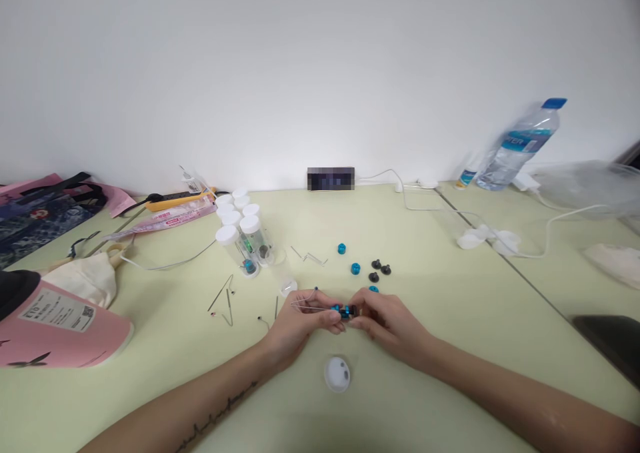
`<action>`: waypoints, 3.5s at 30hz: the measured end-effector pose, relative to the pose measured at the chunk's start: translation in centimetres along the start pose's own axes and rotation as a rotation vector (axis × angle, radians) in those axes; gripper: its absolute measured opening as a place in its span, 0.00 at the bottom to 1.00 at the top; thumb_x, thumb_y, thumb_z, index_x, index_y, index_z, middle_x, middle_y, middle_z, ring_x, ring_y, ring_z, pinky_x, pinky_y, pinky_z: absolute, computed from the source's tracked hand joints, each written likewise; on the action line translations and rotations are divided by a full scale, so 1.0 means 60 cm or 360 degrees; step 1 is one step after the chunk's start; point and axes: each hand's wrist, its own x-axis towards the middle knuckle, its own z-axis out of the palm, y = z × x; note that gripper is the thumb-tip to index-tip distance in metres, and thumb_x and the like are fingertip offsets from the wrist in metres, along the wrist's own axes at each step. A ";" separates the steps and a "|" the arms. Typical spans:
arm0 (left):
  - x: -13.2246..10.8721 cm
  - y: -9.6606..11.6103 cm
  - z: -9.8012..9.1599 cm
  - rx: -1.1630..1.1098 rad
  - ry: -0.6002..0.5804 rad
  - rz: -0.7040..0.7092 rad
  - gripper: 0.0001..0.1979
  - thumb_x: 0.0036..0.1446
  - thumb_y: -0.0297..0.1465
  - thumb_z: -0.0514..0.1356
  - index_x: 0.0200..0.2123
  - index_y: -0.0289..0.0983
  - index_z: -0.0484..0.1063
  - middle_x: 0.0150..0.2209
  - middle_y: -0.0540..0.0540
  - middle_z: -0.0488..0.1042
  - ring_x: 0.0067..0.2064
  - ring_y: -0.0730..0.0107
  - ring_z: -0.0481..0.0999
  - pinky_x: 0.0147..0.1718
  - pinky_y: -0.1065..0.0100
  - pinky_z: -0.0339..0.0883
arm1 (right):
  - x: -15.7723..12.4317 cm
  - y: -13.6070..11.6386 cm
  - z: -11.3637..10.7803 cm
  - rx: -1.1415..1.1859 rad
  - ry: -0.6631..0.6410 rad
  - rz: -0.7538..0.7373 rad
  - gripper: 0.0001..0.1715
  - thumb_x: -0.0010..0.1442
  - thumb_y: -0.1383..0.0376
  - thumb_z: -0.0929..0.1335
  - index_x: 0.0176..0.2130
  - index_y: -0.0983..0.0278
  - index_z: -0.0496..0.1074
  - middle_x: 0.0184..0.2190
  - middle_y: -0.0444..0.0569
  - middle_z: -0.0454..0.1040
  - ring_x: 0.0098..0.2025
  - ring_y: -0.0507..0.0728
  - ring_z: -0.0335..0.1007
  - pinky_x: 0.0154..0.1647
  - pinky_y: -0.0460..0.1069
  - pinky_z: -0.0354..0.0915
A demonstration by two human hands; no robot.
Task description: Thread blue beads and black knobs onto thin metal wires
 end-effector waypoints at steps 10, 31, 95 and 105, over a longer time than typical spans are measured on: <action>0.001 -0.001 0.000 0.0006 -0.0009 0.0006 0.08 0.46 0.28 0.69 0.31 0.31 0.77 0.26 0.44 0.79 0.28 0.72 0.77 0.31 0.72 0.70 | 0.001 0.002 0.003 0.0063 0.0022 0.0020 0.04 0.61 0.64 0.65 0.35 0.63 0.65 0.22 0.40 0.67 0.23 0.50 0.60 0.24 0.43 0.55; 0.000 0.000 0.000 0.0032 -0.0005 0.0005 0.09 0.45 0.29 0.69 0.30 0.32 0.77 0.27 0.44 0.80 0.27 0.72 0.76 0.31 0.71 0.69 | 0.001 0.000 0.001 0.0056 -0.0001 0.0039 0.06 0.60 0.62 0.66 0.35 0.63 0.65 0.20 0.39 0.64 0.22 0.50 0.59 0.24 0.43 0.54; 0.000 0.002 0.004 0.0076 0.0027 0.0004 0.10 0.44 0.30 0.70 0.30 0.31 0.76 0.27 0.44 0.79 0.27 0.71 0.76 0.31 0.69 0.70 | -0.001 0.004 0.006 0.0081 0.0057 0.0018 0.05 0.60 0.63 0.67 0.36 0.62 0.65 0.22 0.39 0.66 0.23 0.50 0.60 0.24 0.44 0.55; -0.001 -0.001 0.004 0.0063 0.0019 -0.0016 0.11 0.42 0.29 0.71 0.29 0.31 0.76 0.27 0.44 0.79 0.27 0.70 0.76 0.30 0.69 0.70 | -0.001 0.000 -0.002 0.0013 -0.0092 -0.0038 0.25 0.69 0.56 0.54 0.26 0.63 0.62 0.21 0.43 0.67 0.24 0.50 0.62 0.27 0.44 0.57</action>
